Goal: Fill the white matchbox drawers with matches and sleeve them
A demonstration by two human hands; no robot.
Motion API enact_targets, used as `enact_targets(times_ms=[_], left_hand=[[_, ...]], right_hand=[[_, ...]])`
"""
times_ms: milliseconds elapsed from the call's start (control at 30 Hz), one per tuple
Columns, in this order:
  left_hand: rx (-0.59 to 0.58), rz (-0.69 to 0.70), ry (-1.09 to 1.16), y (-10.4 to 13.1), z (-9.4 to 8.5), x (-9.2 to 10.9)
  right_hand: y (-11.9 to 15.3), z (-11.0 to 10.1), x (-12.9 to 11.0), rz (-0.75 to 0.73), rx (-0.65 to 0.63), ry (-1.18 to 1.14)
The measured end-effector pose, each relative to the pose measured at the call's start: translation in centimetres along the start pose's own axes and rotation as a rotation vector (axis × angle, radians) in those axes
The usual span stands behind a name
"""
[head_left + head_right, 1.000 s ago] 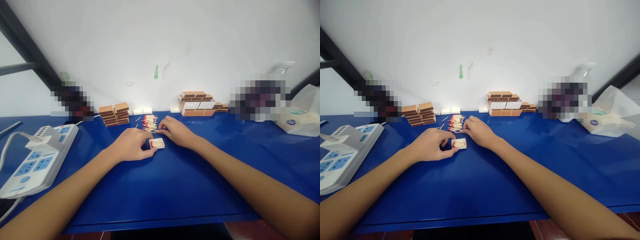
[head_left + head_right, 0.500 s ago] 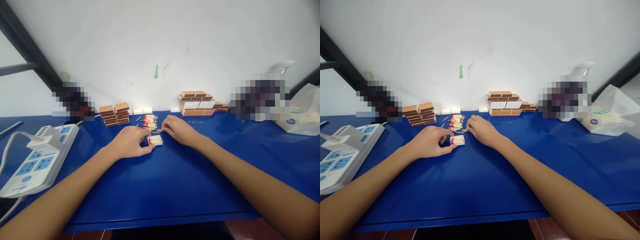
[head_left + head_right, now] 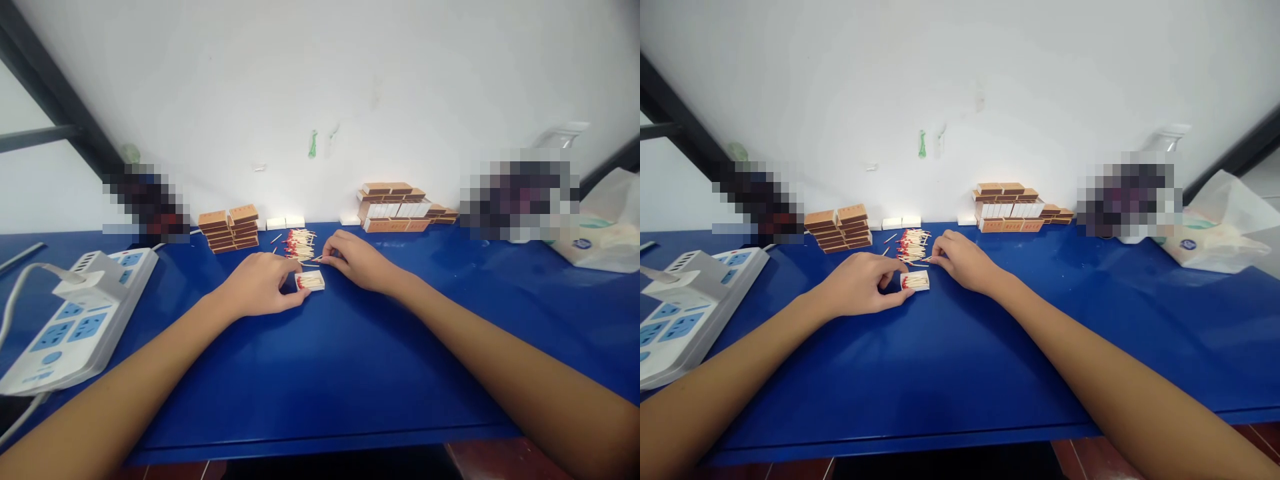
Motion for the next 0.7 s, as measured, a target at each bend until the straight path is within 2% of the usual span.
enact_targets(times_ms=[267,400,567,633,700], left_hand=[[0.004,0.008,-0.013,-0.1,0.2,-0.3],[0.010,0.012,-0.008,-0.1,0.1,-0.2],[0.009,0.021,-0.012,-0.1,0.0,-0.1],[0.021,0.010,-0.021,-0.1,0.0,-0.2],[0.035,-0.004,-0.030,-0.1,0.0,-0.4]], right_hand=[[-0.1,-0.1,0.4,0.023,0.138,-0.057],[0.0,-0.7,-0.3,0.026,0.197,-0.035],[0.2,-1.3,-1.3,-0.041,0.219,-0.005],[0.1,-1.4,-1.2,-0.001,0.231,-0.011],[0.0,-1.5,-0.9,0.103,0.241,-0.063]])
Point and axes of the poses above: each hand's wrist, its own y-axis away from the middle knuckle, its own z-axis out of the palm, x = y × z, the point moved 2 cm from there along -y, towards the middle knuckle, and after that the axes turned 1 degree about -z, right-handed, at the moved point
